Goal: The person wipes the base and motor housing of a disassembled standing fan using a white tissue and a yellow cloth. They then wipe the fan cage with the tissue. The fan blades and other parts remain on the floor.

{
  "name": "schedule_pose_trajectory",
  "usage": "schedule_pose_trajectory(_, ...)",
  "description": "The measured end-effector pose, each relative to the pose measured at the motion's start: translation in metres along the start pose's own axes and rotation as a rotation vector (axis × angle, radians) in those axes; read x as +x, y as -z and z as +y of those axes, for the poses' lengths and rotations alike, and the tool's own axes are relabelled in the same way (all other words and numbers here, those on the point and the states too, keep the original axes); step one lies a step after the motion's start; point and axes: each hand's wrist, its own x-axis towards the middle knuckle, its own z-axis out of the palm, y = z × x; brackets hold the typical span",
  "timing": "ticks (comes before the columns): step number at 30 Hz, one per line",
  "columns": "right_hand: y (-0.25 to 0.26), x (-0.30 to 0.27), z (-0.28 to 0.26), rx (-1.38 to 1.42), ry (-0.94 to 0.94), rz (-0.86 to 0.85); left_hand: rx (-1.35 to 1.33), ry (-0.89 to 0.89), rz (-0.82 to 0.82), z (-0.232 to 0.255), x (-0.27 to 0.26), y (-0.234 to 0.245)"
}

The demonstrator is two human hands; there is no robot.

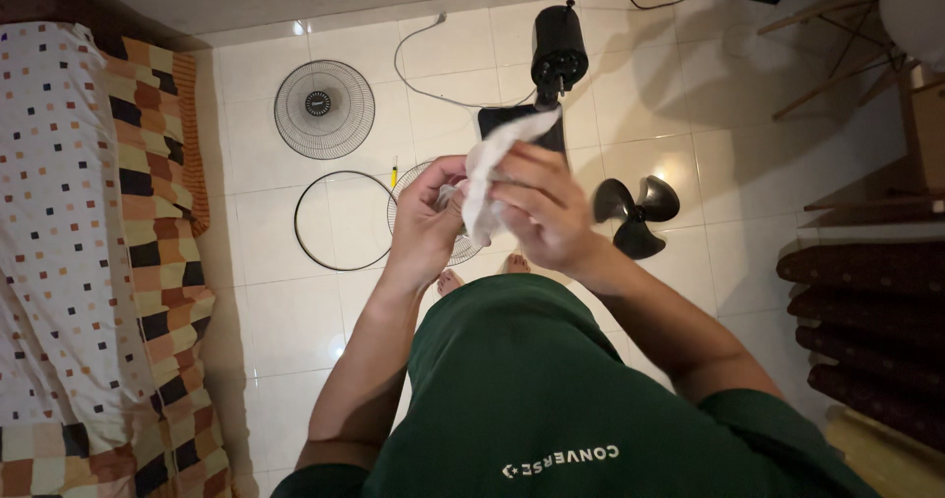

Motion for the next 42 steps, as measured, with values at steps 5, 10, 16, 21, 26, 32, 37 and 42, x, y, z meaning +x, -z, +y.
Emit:
schedule_pose_trajectory(5, 0.004, 0.037, -0.007, -0.128, 0.045, -0.209, -0.055, 0.049, -0.018, -0.001, 0.002, 0.001)
schedule_pose_trajectory(10, 0.002, 0.05, -0.022, 0.089, -0.303, -0.218, 0.025, 0.073, 0.076, -0.004, 0.001, -0.001)
schedule_pose_trajectory(16, 0.004, 0.051, -0.012, -0.065, -0.373, -0.39, -0.049, 0.154, 0.078, -0.013, -0.007, 0.005)
schedule_pose_trajectory(21, 0.013, 0.045, -0.016, -0.19, -0.368, -0.481, 0.03, 0.22, 0.017, -0.017, -0.018, 0.01)
schedule_pose_trajectory(26, 0.007, 0.037, -0.025, -0.379, -0.308, -0.466, 0.057, 0.229, 0.068, -0.019, -0.018, 0.007)
schedule_pose_trajectory(32, 0.006, 0.029, -0.021, -0.251, -0.178, -0.318, 0.106, 0.204, 0.053, -0.008, -0.021, 0.005)
schedule_pose_trajectory(37, 0.018, 0.019, 0.013, -0.299, 0.203, -0.315, 0.08, 0.288, 0.013, -0.006, -0.021, 0.005)
schedule_pose_trajectory(42, 0.024, -0.002, 0.048, -0.056, 0.077, -0.105, -0.205, 0.34, 0.059, -0.015, -0.011, 0.004)
